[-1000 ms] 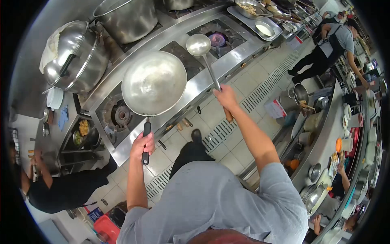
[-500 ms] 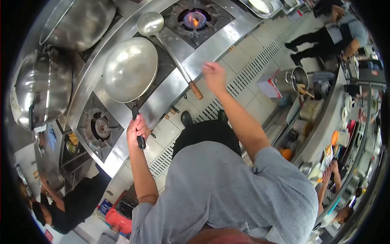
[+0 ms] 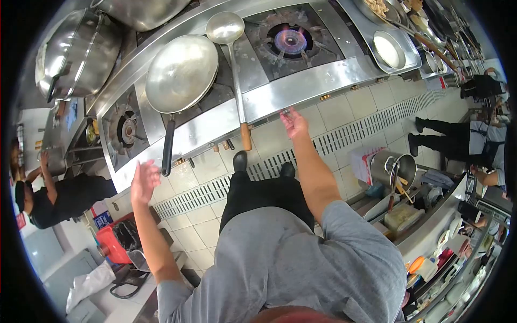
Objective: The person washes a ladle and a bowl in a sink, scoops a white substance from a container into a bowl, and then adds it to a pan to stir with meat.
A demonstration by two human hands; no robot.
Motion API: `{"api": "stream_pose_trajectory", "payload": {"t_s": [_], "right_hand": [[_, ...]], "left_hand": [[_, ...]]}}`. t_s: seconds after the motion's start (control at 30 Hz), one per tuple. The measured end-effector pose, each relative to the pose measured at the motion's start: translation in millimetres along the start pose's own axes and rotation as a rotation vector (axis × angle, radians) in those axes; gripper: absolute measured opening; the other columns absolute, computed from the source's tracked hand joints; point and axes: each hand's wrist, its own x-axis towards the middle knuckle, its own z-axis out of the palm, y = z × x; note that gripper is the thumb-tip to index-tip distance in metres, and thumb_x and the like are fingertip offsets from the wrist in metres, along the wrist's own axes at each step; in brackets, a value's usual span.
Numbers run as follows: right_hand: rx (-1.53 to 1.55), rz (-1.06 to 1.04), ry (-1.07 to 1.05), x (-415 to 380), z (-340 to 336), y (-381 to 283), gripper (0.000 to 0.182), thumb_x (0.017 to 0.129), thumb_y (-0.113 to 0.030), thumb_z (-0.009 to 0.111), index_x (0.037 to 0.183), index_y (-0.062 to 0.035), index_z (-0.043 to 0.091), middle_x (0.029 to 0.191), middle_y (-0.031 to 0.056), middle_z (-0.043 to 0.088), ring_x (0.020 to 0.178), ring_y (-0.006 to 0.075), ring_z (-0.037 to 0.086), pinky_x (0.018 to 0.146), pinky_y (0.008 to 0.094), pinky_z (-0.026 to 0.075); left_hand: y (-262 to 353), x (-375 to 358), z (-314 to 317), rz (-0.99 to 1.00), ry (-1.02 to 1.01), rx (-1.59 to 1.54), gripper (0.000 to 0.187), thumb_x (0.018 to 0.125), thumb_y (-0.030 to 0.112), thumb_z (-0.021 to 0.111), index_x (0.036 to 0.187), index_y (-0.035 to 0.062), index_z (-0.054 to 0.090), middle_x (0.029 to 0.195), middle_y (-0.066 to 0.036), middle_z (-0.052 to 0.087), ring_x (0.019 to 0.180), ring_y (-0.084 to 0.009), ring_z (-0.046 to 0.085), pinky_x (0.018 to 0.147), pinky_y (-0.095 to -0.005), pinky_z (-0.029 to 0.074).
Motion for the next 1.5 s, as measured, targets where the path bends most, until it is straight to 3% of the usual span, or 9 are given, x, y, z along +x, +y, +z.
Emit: {"api": "stream_pose_trajectory", "payload": {"t_s": [0.37, 0.57, 0.63, 0.73, 0.8, 0.93, 1.17, 1.27, 1.5], "right_hand": [[0.004, 0.073, -0.038, -8, 1, -11, 0.046, 0.096, -0.024, 0.065, 0.127, 0.005, 0.049, 0.109, 0.0225, 0.057, 0.107, 0.0359, 0.058, 0.097, 0.047, 0.054], [-0.744, 0.198, -0.751, -135, -15, -95, 0.054, 0.095, -0.036, 0.062, 0.13, 0.0046, 0.054, 0.129, 0.0232, 0.058, 0.115, 0.0362, 0.06, 0.094, 0.0473, 0.052], [-0.492, 0.099, -0.624, -113, -76, -86, 0.053, 0.091, -0.037, 0.067, 0.128, 0.0007, 0.059, 0.123, 0.0193, 0.064, 0.118, 0.0318, 0.06, 0.093, 0.0448, 0.051], [-1.012, -0.203, -0.132, -134, -144, -30, 0.061, 0.092, -0.046, 0.062, 0.133, -0.0006, 0.055, 0.128, 0.0213, 0.06, 0.119, 0.0382, 0.057, 0.095, 0.0511, 0.049], [-0.705, -0.138, 0.018, -163, -177, -11, 0.068, 0.093, -0.05, 0.059, 0.137, -0.0006, 0.049, 0.131, 0.0244, 0.056, 0.12, 0.0419, 0.056, 0.097, 0.0548, 0.048], [0.762, 0.196, -0.487, -249, -238, 124, 0.088, 0.094, -0.059, 0.053, 0.149, 0.003, 0.024, 0.136, 0.0372, 0.045, 0.124, 0.0455, 0.053, 0.102, 0.0591, 0.043], [0.32, 0.179, 0.309, -382, -321, 140, 0.051, 0.092, -0.037, 0.067, 0.116, 0.005, 0.052, 0.121, 0.0311, 0.062, 0.106, 0.0404, 0.065, 0.088, 0.0502, 0.056], [-0.293, -0.063, 1.095, -384, -406, 114, 0.031, 0.092, -0.028, 0.063, 0.11, -0.0036, 0.065, 0.096, 0.0079, 0.066, 0.083, 0.019, 0.062, 0.068, 0.0348, 0.053], [-0.165, -0.349, 1.234, -368, -485, 76, 0.061, 0.083, -0.033, 0.076, 0.128, 0.0013, 0.055, 0.107, 0.0091, 0.066, 0.088, 0.02, 0.063, 0.068, 0.0355, 0.053]], "left_hand": [[-105, -102, 63, -0.159, -0.015, 0.553, 0.031, 0.095, 0.025, 0.063, 0.117, 0.0033, 0.06, 0.092, -0.01, 0.071, 0.082, -0.016, 0.067, 0.072, -0.0304, 0.055], [-56, -88, 234, -0.054, -0.868, 0.139, 0.038, 0.09, 0.017, 0.068, 0.125, 0.0071, 0.06, 0.118, -0.014, 0.067, 0.113, -0.0275, 0.063, 0.097, -0.0383, 0.049], [-108, -26, 273, -0.01, -0.862, 0.843, 0.034, 0.088, 0.019, 0.07, 0.119, 0.0067, 0.063, 0.119, -0.016, 0.066, 0.112, -0.0331, 0.063, 0.096, -0.0409, 0.048], [-167, 10, 277, 1.043, -0.96, 1.618, 0.027, 0.086, 0.02, 0.071, 0.108, 0.0048, 0.067, 0.116, -0.021, 0.066, 0.11, -0.0414, 0.061, 0.095, -0.0448, 0.048], [-146, -6, 300, 0.134, -0.926, 0.986, 0.033, 0.091, 0.02, 0.067, 0.119, 0.0052, 0.063, 0.106, -0.013, 0.07, 0.103, -0.0244, 0.065, 0.088, -0.0367, 0.051], [-152, 26, 291, -0.204, -1.104, 1.004, 0.034, 0.094, 0.017, 0.064, 0.125, 0.0016, 0.059, 0.103, -0.009, 0.069, 0.085, -0.0138, 0.066, 0.079, -0.0276, 0.052], [-145, 22, 297, -0.191, -1.179, 1.176, 0.032, 0.096, 0.016, 0.062, 0.125, 0.0029, 0.059, 0.103, -0.005, 0.065, 0.092, -0.0111, 0.061, 0.084, -0.0261, 0.049], [-154, 20, 308, -0.128, -1.106, 1.236, 0.032, 0.096, 0.016, 0.061, 0.126, 0.0029, 0.059, 0.102, -0.006, 0.065, 0.092, -0.0128, 0.061, 0.084, -0.028, 0.05], [-240, 13, 334, -0.234, -1.08, 1.176, 0.037, 0.099, 0.023, 0.059, 0.129, 0.0029, 0.056, 0.109, -0.007, 0.065, 0.093, -0.0134, 0.063, 0.078, -0.0267, 0.047]]}}
